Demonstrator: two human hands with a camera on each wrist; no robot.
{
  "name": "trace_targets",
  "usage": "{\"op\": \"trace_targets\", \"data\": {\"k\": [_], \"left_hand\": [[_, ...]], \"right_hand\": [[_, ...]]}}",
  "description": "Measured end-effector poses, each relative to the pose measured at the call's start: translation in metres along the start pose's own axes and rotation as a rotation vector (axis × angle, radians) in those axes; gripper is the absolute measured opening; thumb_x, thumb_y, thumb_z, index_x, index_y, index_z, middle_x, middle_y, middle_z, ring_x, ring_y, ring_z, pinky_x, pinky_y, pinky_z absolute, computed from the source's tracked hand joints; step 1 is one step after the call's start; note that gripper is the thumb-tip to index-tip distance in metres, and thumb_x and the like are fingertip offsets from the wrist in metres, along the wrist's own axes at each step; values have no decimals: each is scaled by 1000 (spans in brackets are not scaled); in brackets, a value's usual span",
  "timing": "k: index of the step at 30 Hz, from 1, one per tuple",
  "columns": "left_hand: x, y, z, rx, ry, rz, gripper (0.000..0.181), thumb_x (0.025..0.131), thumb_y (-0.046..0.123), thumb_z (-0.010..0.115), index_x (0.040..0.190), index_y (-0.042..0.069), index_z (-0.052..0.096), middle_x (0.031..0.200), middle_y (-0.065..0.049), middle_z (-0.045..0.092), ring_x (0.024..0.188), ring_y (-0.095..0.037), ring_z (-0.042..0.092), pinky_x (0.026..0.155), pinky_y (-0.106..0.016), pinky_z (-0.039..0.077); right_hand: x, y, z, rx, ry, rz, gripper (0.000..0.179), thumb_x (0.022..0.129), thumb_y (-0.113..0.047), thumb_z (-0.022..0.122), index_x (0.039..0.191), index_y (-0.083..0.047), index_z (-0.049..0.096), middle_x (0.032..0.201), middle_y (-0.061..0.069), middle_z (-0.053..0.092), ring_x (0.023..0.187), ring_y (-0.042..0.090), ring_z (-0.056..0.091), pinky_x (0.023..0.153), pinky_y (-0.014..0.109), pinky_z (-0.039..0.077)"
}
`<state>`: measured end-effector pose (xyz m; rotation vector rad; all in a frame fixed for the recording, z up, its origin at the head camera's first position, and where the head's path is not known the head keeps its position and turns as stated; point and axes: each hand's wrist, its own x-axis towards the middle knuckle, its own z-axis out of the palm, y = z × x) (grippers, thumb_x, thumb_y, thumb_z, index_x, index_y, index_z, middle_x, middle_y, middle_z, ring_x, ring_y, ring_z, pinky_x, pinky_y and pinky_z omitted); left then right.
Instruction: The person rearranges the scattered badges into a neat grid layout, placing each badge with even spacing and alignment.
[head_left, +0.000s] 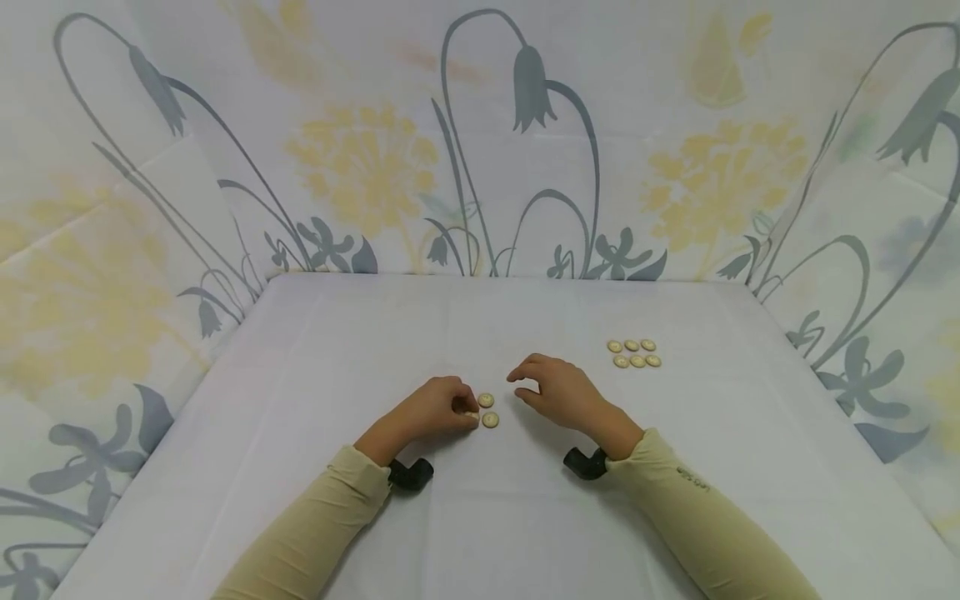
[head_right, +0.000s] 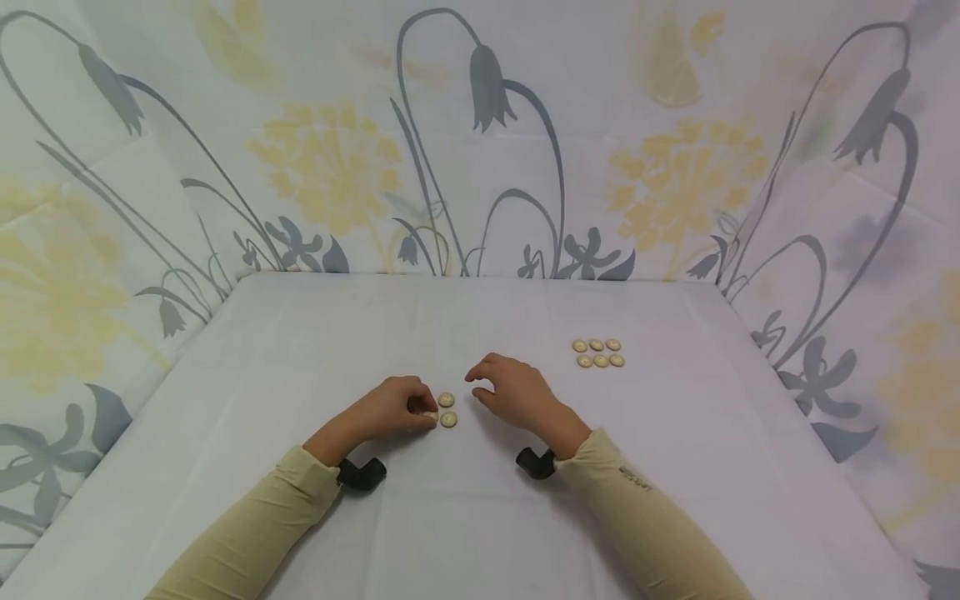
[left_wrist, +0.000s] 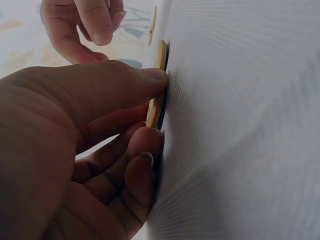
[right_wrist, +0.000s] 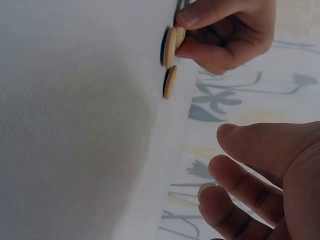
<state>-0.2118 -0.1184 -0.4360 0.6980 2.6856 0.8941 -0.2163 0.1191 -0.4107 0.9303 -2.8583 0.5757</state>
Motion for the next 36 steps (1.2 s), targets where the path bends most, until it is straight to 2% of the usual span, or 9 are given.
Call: {"op": "trace_targets", "data": {"k": [7, 22, 29, 36], "left_hand": [[-1, 1, -1, 13, 9, 18, 8, 83, 19, 75, 88, 14, 72, 82, 4, 60, 75, -8, 53, 70, -24, 46], [-3, 0, -1, 45, 0, 43, 8, 83, 18, 74, 88, 14, 70, 82, 4, 59, 76, -8, 52, 71, -23, 45], [-4, 1, -2, 50, 0, 50, 9, 83, 18, 74, 89, 13, 70, 82, 4, 59, 75, -8, 51, 70, -23, 44], [-4, 2, -3, 42, 0, 49, 8, 82, 17, 75, 88, 14, 70, 81, 4, 57, 75, -9, 50, 69, -23, 44]], "right_hand": [[3, -10, 5, -18, -51, -13, 21, 89, -22, 69, 110, -18, 72, 113, -1, 67, 106, 22, 65, 85, 42, 54], [7, -27, 12, 16, -200, -23, 23, 89, -29, 70, 110, -20, 73, 109, -3, 68, 99, 19, 65, 80, 39, 53], [9, -33, 16, 6, -205, -50, 24, 90, -31, 67, 110, -19, 73, 109, -3, 68, 99, 19, 66, 80, 39, 53], [11, -34, 19, -32, -206, -71, 19, 89, -27, 68, 106, -21, 74, 102, -5, 68, 90, 15, 65, 70, 34, 52]]}}
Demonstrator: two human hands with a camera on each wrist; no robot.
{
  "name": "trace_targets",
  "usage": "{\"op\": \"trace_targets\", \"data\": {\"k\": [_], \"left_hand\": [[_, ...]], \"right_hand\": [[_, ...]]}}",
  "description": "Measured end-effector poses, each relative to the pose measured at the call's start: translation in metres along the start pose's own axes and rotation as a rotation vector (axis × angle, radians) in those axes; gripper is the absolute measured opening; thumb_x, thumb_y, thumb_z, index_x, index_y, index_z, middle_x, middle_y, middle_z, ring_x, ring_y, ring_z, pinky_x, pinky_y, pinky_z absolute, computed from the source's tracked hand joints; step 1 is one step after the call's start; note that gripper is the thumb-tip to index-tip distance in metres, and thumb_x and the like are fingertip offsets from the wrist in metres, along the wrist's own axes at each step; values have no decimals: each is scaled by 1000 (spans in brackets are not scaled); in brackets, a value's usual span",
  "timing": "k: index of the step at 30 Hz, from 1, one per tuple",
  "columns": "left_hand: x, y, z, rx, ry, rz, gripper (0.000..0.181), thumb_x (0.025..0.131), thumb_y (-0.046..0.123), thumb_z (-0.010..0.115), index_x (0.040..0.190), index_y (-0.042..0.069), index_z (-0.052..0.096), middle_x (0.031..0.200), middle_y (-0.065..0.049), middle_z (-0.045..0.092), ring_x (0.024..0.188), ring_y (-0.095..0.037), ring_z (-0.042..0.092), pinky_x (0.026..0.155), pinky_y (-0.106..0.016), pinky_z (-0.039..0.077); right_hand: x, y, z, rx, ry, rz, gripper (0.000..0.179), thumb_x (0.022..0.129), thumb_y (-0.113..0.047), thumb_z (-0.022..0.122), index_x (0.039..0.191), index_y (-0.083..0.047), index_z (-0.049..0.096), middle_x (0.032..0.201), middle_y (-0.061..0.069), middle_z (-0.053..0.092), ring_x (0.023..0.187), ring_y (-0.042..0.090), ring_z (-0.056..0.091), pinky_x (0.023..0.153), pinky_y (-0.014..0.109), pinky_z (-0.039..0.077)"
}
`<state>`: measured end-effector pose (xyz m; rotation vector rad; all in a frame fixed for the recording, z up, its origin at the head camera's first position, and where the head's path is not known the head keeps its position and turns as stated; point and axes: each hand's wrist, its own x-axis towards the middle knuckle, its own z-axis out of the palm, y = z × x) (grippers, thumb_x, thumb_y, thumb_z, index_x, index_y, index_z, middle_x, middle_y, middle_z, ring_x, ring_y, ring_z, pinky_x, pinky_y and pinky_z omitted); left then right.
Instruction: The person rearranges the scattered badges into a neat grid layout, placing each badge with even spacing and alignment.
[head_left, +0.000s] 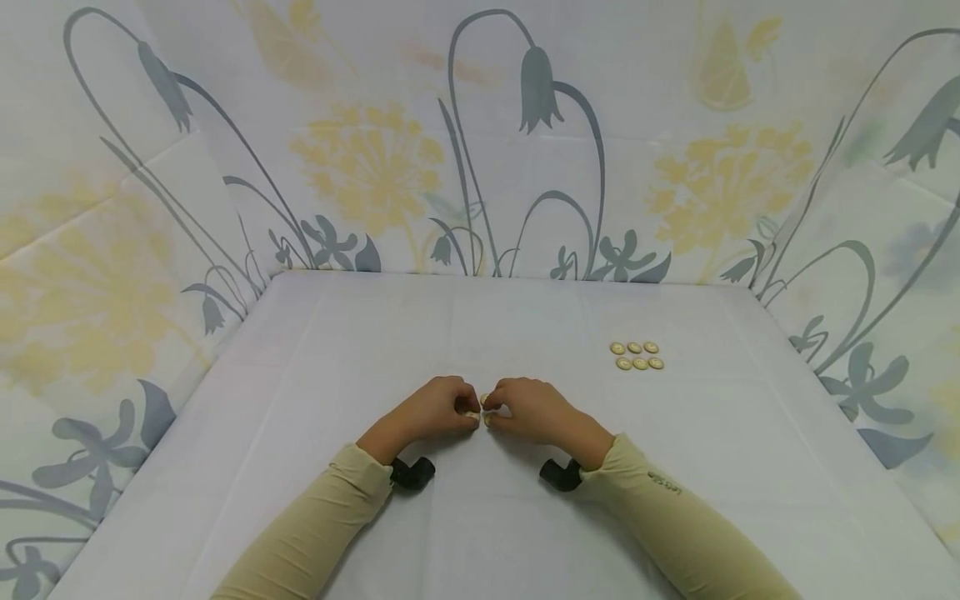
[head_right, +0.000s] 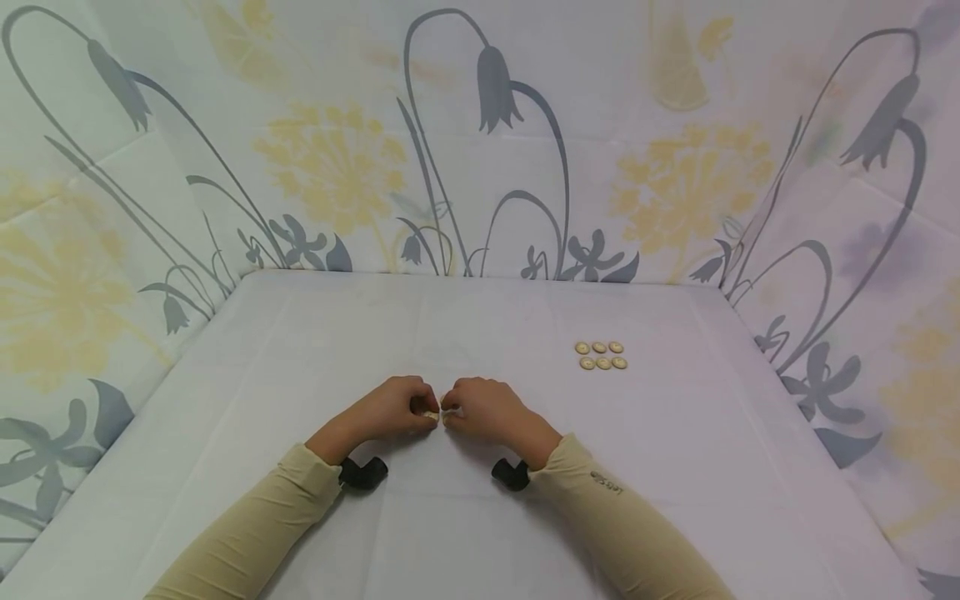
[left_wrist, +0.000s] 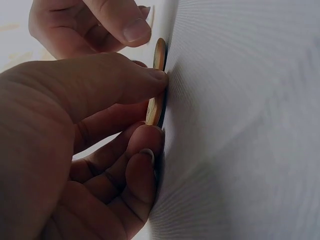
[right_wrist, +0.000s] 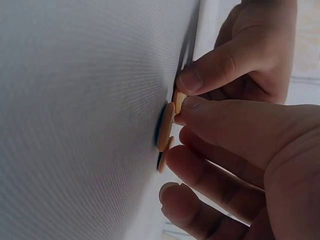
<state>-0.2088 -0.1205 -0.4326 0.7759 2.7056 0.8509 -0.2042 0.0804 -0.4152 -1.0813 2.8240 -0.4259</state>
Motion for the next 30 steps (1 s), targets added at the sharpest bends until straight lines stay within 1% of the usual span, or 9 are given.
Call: {"op": "trace_targets", "data": {"k": [4, 9, 19, 25, 30], "left_hand": [[0, 1, -1, -4, 0, 7, 8, 82, 17, 75, 87, 13, 70, 81, 4, 57, 74, -9, 50, 68, -23, 44], [0, 2, -1, -5, 1, 17, 9, 82, 16, 74, 88, 12, 70, 81, 3, 57, 74, -9, 50, 68, -23, 43], [2, -1, 1, 11, 7, 6, 10, 82, 19, 75, 89, 14, 70, 82, 4, 58, 75, -9, 51, 68, -23, 44], [2, -3, 2, 10, 13, 17, 10, 81, 18, 75, 88, 13, 70, 81, 4, 59, 74, -8, 52, 68, -23, 44], [2, -4, 2, 6, 12, 16, 9, 82, 18, 75, 88, 13, 70, 81, 4, 59, 74, -8, 52, 68, -23, 44]], "right_hand": [[1, -1, 1, -15, -10, -1, 17, 88, -25, 69, 104, -21, 74, 97, -6, 67, 85, 12, 63, 67, 31, 50], [0, -1, 1, -22, -12, -9, 15, 87, -23, 70, 101, -21, 74, 92, -7, 66, 82, 12, 62, 65, 31, 49], [-2, -1, -2, -41, -40, 19, 16, 87, -23, 70, 102, -20, 75, 97, -4, 66, 86, 15, 62, 68, 34, 51], [-2, -1, -2, -39, -43, 39, 15, 86, -22, 71, 100, -21, 75, 99, -5, 66, 88, 15, 63, 68, 35, 51], [-3, 1, -2, -32, -35, 60, 16, 85, -24, 72, 100, -22, 75, 96, -7, 65, 84, 13, 61, 67, 33, 50]]}}
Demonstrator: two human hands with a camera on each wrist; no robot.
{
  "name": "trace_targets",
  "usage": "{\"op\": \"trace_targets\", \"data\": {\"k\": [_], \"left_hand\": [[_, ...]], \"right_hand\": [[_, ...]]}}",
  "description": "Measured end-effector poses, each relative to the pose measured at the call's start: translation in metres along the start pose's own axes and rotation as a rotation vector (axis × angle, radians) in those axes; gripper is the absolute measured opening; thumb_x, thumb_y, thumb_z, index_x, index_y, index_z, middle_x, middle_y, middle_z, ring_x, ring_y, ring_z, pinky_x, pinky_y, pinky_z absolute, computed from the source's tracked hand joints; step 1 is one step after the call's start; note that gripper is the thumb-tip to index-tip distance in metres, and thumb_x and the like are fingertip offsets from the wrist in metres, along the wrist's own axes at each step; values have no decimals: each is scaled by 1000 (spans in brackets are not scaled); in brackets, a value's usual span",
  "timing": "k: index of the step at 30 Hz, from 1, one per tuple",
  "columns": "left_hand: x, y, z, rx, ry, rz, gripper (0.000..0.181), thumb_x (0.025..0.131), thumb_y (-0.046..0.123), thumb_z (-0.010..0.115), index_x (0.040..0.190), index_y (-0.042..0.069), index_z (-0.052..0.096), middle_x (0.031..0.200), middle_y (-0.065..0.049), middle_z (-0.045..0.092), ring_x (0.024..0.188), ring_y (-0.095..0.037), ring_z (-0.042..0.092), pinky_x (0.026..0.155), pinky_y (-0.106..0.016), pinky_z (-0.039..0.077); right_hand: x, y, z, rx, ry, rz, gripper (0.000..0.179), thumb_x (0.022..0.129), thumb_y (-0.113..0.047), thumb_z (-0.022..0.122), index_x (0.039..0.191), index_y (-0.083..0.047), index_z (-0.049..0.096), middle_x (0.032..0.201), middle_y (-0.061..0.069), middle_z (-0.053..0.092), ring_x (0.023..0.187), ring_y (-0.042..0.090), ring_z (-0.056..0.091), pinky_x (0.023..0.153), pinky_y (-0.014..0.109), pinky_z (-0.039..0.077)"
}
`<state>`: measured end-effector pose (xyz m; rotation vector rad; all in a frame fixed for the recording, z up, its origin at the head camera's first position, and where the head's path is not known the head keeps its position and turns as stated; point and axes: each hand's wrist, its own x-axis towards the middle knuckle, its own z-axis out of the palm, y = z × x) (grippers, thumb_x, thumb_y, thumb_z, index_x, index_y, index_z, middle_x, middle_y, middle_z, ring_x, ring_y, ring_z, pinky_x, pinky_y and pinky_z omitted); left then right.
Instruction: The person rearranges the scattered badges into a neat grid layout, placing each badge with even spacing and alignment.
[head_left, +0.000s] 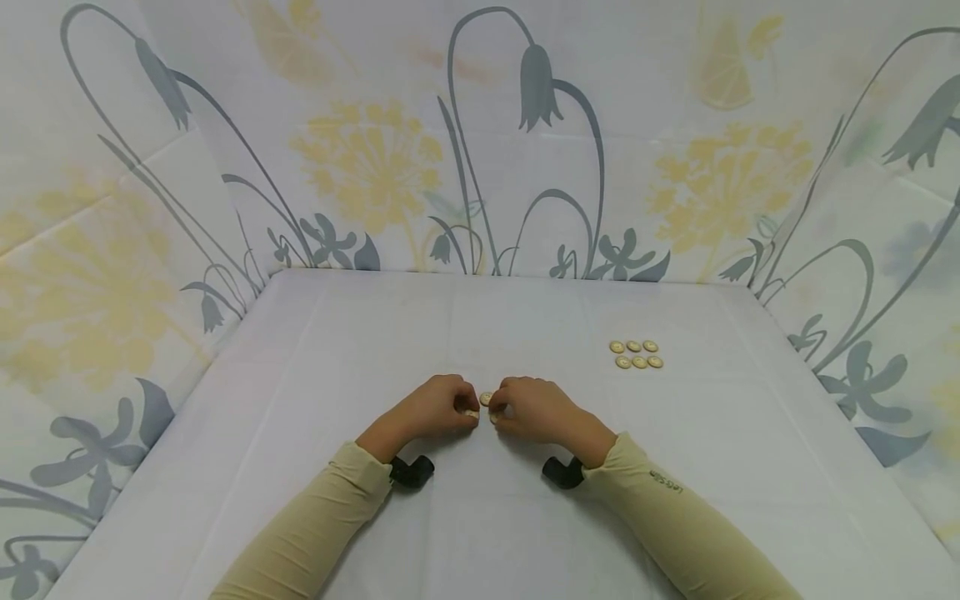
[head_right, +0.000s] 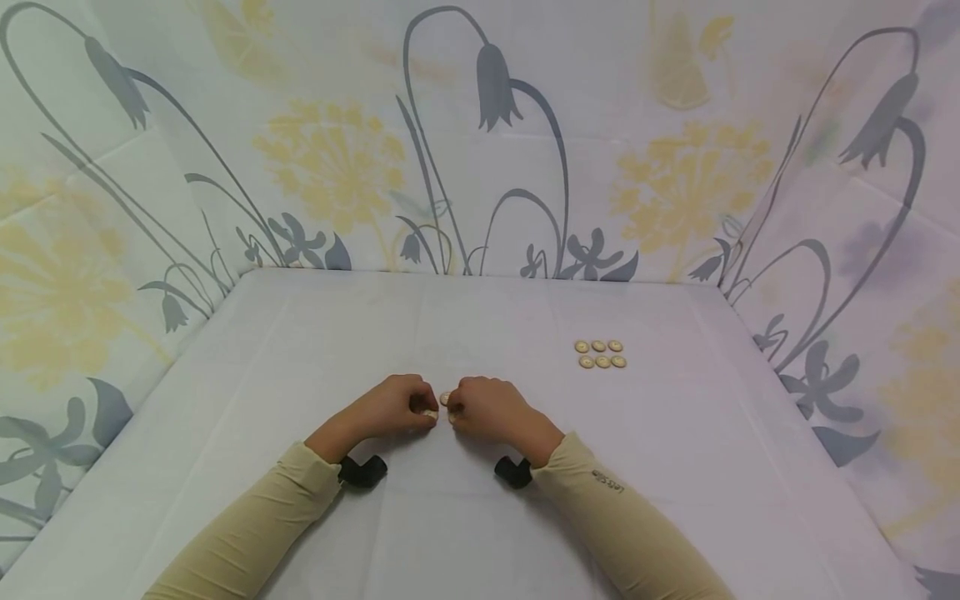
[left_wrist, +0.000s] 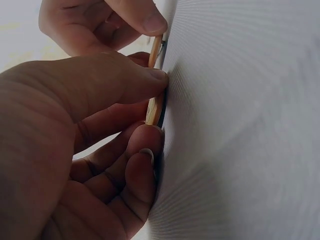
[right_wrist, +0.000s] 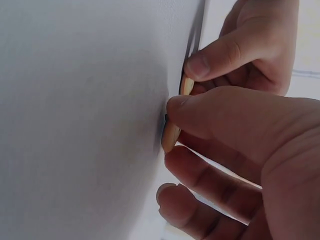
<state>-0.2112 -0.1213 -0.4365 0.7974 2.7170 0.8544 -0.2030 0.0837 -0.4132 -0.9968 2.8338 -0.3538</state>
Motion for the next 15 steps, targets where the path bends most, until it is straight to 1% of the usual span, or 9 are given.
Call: {"op": "trace_targets", "data": {"k": [3, 8, 15], "left_hand": [[0, 1, 0, -10, -3, -5, 8, 82, 18, 74, 88, 14, 70, 82, 4, 60, 74, -8, 52, 68, -23, 45], [-1, 1, -1, -16, -4, -6, 7, 82, 18, 74, 88, 14, 70, 82, 4, 60, 75, -8, 52, 69, -24, 45], [0, 0, -1, -2, -1, 2, 7, 82, 18, 73, 88, 14, 71, 82, 5, 60, 75, -8, 53, 70, -24, 46]], "right_hand": [[-2, 3, -1, 11, 5, 15, 17, 84, -25, 72, 101, -23, 75, 94, -7, 65, 81, 12, 59, 66, 33, 49], [-5, 9, -3, 26, 12, 26, 19, 85, -25, 70, 103, -22, 75, 96, -7, 67, 85, 12, 60, 70, 33, 49], [-8, 15, -6, 34, 18, 51, 17, 84, -24, 71, 101, -22, 74, 95, -8, 66, 86, 13, 60, 72, 34, 49]]}}
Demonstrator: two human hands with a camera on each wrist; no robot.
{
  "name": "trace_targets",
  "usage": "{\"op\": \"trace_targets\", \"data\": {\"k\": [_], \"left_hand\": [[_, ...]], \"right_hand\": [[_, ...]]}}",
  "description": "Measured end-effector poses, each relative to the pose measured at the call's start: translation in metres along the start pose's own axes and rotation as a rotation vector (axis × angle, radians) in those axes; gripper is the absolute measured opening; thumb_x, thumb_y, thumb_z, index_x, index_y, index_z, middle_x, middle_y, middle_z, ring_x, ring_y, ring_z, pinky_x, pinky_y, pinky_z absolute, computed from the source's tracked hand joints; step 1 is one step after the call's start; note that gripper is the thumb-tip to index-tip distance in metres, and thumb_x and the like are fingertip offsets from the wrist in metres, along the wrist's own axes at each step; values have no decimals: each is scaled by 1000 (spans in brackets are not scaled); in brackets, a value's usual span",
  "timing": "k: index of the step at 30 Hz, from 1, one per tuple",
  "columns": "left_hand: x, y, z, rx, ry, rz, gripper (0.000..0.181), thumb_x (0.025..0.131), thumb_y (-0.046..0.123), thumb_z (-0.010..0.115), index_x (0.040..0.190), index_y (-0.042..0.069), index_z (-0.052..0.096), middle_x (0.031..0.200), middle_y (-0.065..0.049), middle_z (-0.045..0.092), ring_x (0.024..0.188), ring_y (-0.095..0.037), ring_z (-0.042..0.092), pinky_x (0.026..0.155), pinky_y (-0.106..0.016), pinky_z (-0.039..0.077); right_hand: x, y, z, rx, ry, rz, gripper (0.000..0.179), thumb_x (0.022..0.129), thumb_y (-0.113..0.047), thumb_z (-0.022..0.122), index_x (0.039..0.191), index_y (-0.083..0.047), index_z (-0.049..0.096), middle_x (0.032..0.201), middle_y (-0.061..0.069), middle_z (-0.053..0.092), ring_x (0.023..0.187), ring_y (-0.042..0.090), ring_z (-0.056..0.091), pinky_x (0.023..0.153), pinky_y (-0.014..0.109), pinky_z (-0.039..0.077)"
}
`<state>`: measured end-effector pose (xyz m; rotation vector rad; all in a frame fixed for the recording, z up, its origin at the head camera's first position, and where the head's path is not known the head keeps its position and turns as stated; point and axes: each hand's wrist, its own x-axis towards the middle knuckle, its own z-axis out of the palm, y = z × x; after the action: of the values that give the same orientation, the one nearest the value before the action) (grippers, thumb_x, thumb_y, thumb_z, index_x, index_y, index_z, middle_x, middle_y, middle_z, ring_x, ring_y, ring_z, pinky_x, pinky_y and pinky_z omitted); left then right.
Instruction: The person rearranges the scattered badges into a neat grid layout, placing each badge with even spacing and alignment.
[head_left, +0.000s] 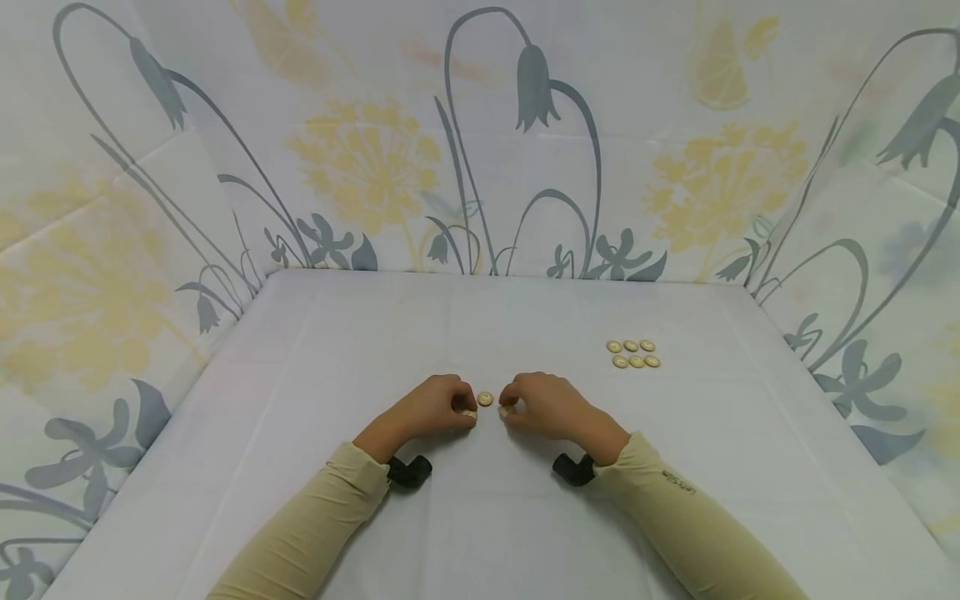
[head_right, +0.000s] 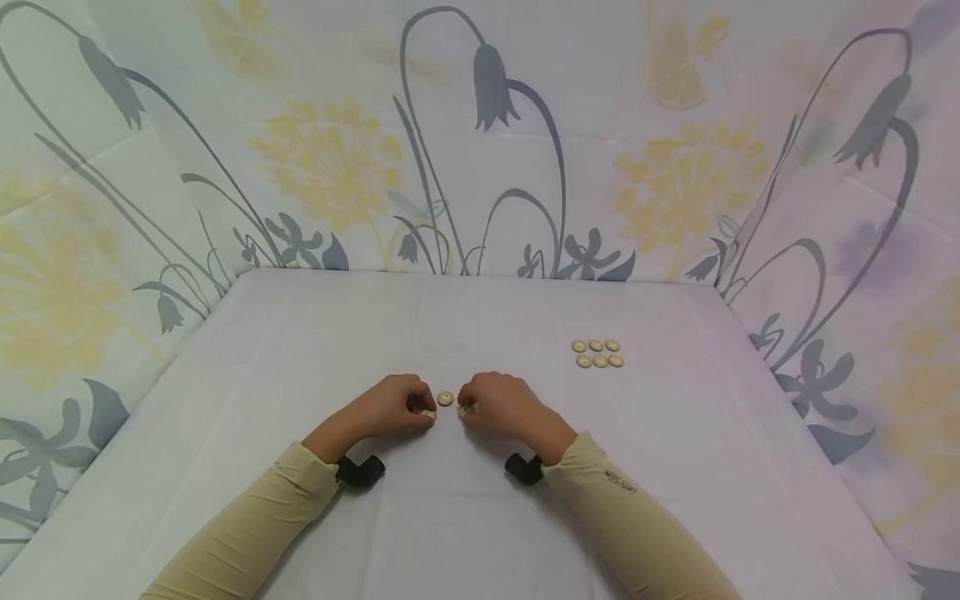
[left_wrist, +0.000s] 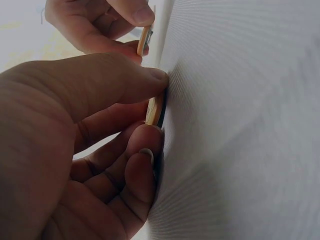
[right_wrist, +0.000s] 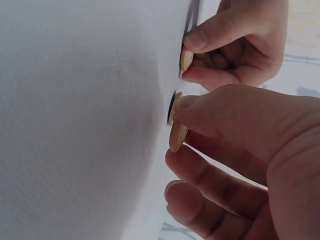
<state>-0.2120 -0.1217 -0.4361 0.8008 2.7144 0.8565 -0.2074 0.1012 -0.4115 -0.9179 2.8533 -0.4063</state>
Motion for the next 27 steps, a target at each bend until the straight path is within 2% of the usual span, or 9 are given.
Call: {"op": "trace_targets", "data": {"k": [8, 20, 27], "left_hand": [[-1, 1, 0, -12, 1, -7, 7, 82, 18, 73, 87, 15, 71, 82, 4, 61, 76, -8, 54, 70, -24, 46], [-1, 2, 0, -20, -2, -23, 6, 82, 17, 74, 87, 14, 70, 82, 5, 60, 76, -8, 53, 70, -24, 46], [-1, 2, 1, -12, 0, -27, 6, 82, 17, 73, 87, 14, 70, 82, 5, 60, 76, -8, 53, 71, -24, 46]], "right_hand": [[-2, 6, -3, -3, 2, 32, 17, 85, -25, 72, 101, -22, 74, 94, -9, 64, 81, 10, 56, 71, 32, 48], [-6, 20, -7, 16, 15, 57, 20, 88, -26, 70, 106, -19, 73, 100, -6, 67, 92, 14, 61, 80, 36, 50], [-11, 30, -10, 7, 41, 53, 20, 87, -24, 69, 105, -17, 73, 99, -5, 68, 91, 16, 63, 75, 35, 51]]}}
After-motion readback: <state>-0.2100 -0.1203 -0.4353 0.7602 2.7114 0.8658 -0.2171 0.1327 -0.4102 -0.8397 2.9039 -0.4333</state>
